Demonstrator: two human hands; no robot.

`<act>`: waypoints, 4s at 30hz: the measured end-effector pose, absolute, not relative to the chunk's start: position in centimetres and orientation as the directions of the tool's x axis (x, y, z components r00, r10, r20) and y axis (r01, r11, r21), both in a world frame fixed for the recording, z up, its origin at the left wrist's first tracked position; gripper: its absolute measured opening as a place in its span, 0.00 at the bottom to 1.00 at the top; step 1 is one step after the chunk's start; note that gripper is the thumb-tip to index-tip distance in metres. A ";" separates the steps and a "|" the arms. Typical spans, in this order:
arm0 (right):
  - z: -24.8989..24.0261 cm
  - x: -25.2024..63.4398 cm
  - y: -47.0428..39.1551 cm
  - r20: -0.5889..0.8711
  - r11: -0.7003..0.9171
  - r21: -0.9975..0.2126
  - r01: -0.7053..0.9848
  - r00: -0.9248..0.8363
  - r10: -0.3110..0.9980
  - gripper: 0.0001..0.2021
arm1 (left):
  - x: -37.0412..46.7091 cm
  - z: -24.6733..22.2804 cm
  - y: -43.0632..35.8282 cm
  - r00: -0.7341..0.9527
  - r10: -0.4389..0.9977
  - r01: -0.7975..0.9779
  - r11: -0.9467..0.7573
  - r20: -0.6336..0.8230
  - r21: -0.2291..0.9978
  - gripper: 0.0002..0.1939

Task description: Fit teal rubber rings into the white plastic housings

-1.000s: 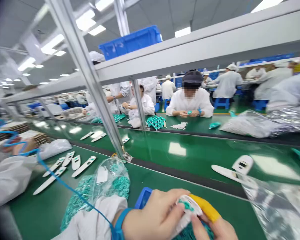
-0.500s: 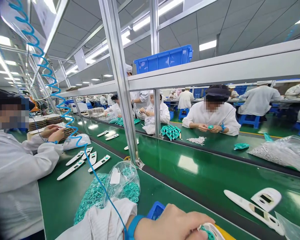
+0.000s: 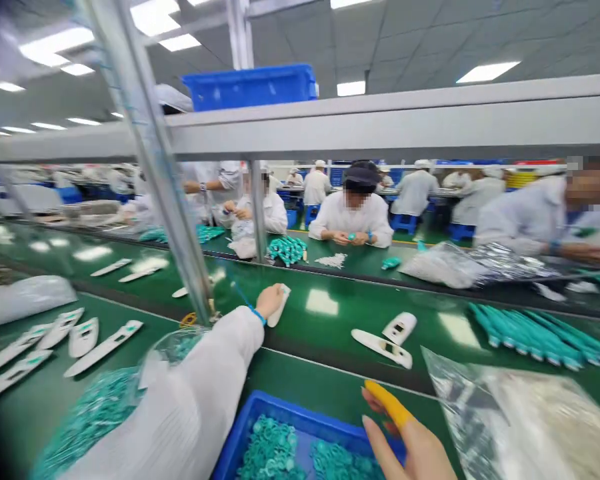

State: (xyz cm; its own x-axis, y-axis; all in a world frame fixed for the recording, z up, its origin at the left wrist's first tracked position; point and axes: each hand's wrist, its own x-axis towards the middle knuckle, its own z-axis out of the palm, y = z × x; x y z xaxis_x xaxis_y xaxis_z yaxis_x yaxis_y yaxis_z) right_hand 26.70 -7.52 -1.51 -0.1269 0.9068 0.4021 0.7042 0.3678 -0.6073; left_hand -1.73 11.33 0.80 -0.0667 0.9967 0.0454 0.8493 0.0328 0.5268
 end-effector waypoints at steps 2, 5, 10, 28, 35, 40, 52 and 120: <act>-0.9 27.8 -6.1 0.338 0.273 -0.510 0.816 -0.102 0.936 0.19 | -2.2 -0.6 12.0 -0.069 0.998 0.866 0.052 0.015 0.498 0.16; -1.2 29.1 -2.3 0.271 0.141 -0.227 0.964 -0.077 0.959 0.19 | -3.1 -1.6 12.6 -0.113 0.994 0.887 0.101 0.000 0.451 0.16; -2.4 28.8 3.5 0.209 0.152 -0.065 0.986 -0.135 0.969 0.10 | -3.9 -0.5 12.2 -0.167 0.982 0.920 0.124 0.085 0.371 0.18; 2.5 23.2 -7.2 0.266 0.575 -0.288 0.766 -0.512 0.816 0.13 | 1.3 5.6 0.7 0.554 0.828 0.338 -0.129 -0.086 0.932 0.16; 0.7 22.0 -9.6 -0.185 0.661 0.043 0.749 -0.644 0.742 0.07 | 0.1 6.8 -3.6 0.514 0.851 -0.049 0.157 -0.110 0.986 0.19; -0.1 21.0 -10.0 -0.183 0.657 0.081 0.749 -0.637 0.749 0.07 | 0.1 7.3 -5.6 0.529 0.835 -0.112 0.242 -0.148 0.964 0.17; 4.6 22.5 -10.7 0.318 0.580 -0.451 0.678 -0.484 0.815 0.05 | 2.5 3.1 -8.2 0.495 0.843 -0.113 0.302 -0.210 0.947 0.22; 2.0 20.4 -10.7 0.316 0.363 -0.811 0.459 -0.179 0.932 0.18 | 3.4 2.4 -5.6 0.303 0.926 0.421 -0.343 0.226 0.840 0.15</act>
State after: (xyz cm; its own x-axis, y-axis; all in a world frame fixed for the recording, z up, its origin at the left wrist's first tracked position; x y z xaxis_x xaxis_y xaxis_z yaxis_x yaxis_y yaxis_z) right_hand 20.38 -10.66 1.98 -0.1787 0.9317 0.3163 0.4593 0.3633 -0.8106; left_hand 3.43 -5.64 2.39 0.3031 0.9257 0.2262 0.4208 -0.3430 0.8398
